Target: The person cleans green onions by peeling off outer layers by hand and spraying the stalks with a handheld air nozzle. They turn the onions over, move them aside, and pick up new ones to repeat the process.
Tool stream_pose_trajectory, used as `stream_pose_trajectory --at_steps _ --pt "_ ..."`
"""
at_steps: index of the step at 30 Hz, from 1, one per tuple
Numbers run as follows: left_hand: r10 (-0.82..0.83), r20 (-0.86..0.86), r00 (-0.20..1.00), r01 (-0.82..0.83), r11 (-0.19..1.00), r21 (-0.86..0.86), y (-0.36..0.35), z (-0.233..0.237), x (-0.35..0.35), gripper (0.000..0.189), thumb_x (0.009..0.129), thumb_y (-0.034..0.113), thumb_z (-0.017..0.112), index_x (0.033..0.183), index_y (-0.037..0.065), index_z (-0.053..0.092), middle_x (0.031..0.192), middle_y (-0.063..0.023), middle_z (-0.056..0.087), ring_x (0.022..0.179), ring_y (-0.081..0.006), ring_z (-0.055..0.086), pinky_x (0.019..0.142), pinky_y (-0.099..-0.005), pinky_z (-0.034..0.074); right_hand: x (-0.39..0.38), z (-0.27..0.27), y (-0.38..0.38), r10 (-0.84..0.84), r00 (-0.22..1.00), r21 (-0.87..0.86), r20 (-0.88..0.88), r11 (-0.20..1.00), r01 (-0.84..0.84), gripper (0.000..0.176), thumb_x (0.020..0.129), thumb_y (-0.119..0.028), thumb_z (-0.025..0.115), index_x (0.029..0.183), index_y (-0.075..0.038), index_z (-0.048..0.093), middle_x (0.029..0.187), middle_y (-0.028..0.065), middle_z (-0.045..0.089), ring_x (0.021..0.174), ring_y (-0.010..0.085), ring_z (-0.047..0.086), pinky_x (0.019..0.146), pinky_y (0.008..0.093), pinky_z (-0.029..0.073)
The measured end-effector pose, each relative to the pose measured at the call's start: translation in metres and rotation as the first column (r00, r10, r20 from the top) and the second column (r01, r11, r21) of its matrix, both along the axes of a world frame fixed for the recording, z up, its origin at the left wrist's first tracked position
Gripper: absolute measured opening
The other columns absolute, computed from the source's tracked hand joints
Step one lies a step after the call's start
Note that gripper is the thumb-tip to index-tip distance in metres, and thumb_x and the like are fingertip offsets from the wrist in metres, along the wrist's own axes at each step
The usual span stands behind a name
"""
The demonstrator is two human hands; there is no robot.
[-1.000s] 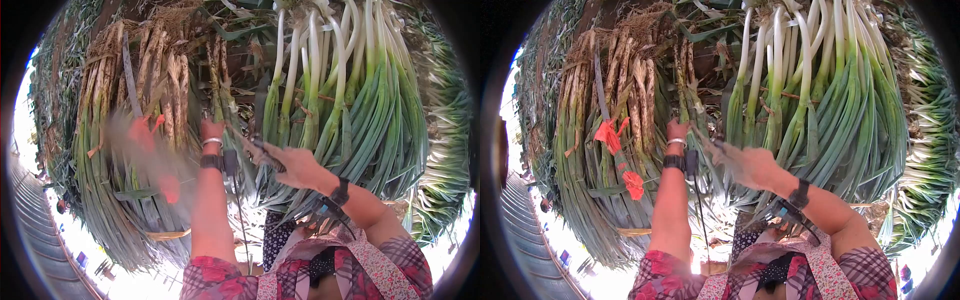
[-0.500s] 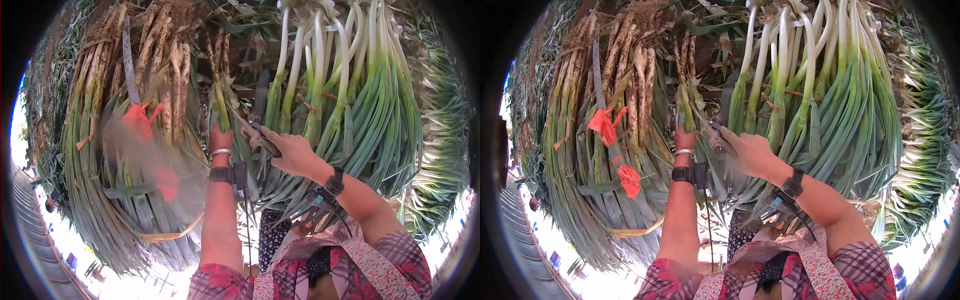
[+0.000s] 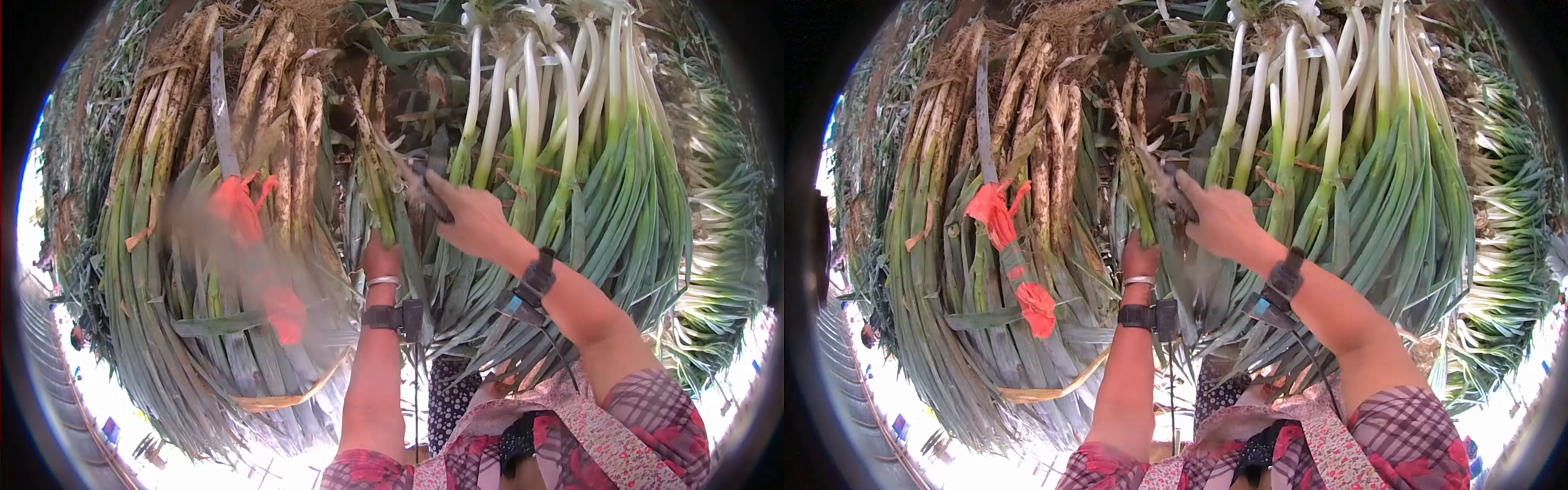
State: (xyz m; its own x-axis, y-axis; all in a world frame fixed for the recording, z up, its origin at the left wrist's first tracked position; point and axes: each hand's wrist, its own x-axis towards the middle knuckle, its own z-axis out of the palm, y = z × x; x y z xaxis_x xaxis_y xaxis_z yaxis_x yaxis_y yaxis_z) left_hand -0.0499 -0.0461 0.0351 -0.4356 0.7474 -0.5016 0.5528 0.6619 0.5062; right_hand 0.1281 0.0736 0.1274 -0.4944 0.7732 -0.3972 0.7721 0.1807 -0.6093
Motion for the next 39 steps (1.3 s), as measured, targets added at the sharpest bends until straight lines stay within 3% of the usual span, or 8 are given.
stream_pose_trajectory --at_steps 2,4,8,13,25,31,34,39 --pt "-0.044 -0.054 0.998 0.037 0.992 -0.123 0.004 0.013 0.007 0.040 0.069 0.013 0.066 0.105 0.000 0.052 0.091 -0.0272 0.062 0.087 -0.0446 0.059 0.076 -0.0485 0.047 0.008 0.020 -0.019 0.039 0.999 -0.024 -0.016 0.999 -0.040 0.078 0.066 -0.017 0.063 0.139 -0.012 0.035 0.078 0.0169 0.057 0.073 0.0369 0.057 0.065 0.0453 0.045" --pt "-0.089 -0.100 0.991 0.063 0.970 -0.236 0.008 0.019 0.013 0.039 0.070 0.013 0.065 0.105 0.001 0.051 0.091 -0.0267 0.062 0.087 -0.0443 0.059 0.075 -0.0489 0.047 0.014 0.045 -0.037 0.161 0.980 -0.320 0.115 0.940 -0.117 0.077 0.066 -0.017 0.062 0.139 -0.012 0.036 0.078 0.0169 0.057 0.071 0.0367 0.058 0.063 0.0455 0.045" --pt "-0.092 -0.136 0.986 0.055 0.965 -0.255 0.005 0.026 0.017 0.036 0.071 0.010 0.063 0.103 0.002 0.048 0.088 -0.0257 0.062 0.085 -0.0440 0.059 0.074 -0.0508 0.046 0.013 0.040 -0.039 0.136 0.985 -0.271 0.104 0.957 -0.103 0.077 0.066 -0.017 0.063 0.138 -0.013 0.036 0.079 0.0167 0.057 0.070 0.0360 0.058 0.062 0.0455 0.045" --pt "-0.106 -0.148 0.983 0.078 0.980 -0.184 -0.009 0.014 0.019 0.035 0.072 0.009 0.061 0.104 0.003 0.049 0.089 -0.0251 0.061 0.085 -0.0437 0.059 0.074 -0.0516 0.046 -0.002 0.005 -0.012 0.044 0.998 -0.033 0.053 0.999 -0.042 0.078 0.067 -0.018 0.064 0.139 -0.013 0.036 0.079 0.0163 0.057 0.073 0.0353 0.059 0.064 0.0438 0.045" --pt "-0.076 -0.184 0.980 0.056 0.992 -0.113 -0.025 0.005 0.027 0.038 0.071 0.011 0.064 0.105 0.001 0.050 0.089 -0.0268 0.061 0.084 -0.0452 0.058 0.072 -0.0500 0.046 -0.038 -0.023 0.055 0.072 0.996 0.120 0.045 0.990 -0.077 0.074 0.066 -0.014 0.062 0.136 -0.007 0.039 0.081 0.0176 0.060 0.075 0.0354 0.060 0.063 0.0439 0.046" --pt "-0.076 -0.130 0.989 0.051 0.981 -0.187 -0.025 0.006 0.024 0.039 0.074 0.011 0.062 0.110 0.003 0.049 0.097 -0.0244 0.059 0.091 -0.0432 0.057 0.076 -0.0499 0.046 -0.042 -0.023 0.061 0.093 0.995 0.077 0.035 0.992 -0.096 0.075 0.068 -0.018 0.064 0.138 -0.011 0.037 0.080 0.0171 0.058 0.076 0.0362 0.058 0.065 0.0448 0.044" --pt "0.125 0.049 0.991 -0.123 0.992 -0.030 -0.024 0.023 0.012 0.027 0.074 0.011 0.061 0.099 0.002 0.055 0.087 -0.0219 0.062 0.083 -0.0414 0.059 0.072 -0.0460 0.046 -0.031 -0.013 0.052 0.067 0.997 -0.013 0.038 0.998 -0.067 0.075 0.067 -0.018 0.064 0.137 -0.011 0.038 0.080 0.0179 0.058 0.077 0.0362 0.058 0.065 0.0450 0.044" --pt "0.113 0.020 0.993 -0.114 0.990 0.078 -0.009 0.074 0.002 0.022 0.074 0.006 0.062 0.095 0.001 0.057 0.082 -0.0186 0.062 0.074 -0.0338 0.061 0.066 -0.0399 0.046 -0.006 0.017 0.037 0.060 0.998 -0.114 -0.012 0.992 -0.061 0.074 0.066 -0.016 0.062 0.136 -0.011 0.040 0.080 0.0190 0.058 0.076 0.0366 0.059 0.066 0.0451 0.045"
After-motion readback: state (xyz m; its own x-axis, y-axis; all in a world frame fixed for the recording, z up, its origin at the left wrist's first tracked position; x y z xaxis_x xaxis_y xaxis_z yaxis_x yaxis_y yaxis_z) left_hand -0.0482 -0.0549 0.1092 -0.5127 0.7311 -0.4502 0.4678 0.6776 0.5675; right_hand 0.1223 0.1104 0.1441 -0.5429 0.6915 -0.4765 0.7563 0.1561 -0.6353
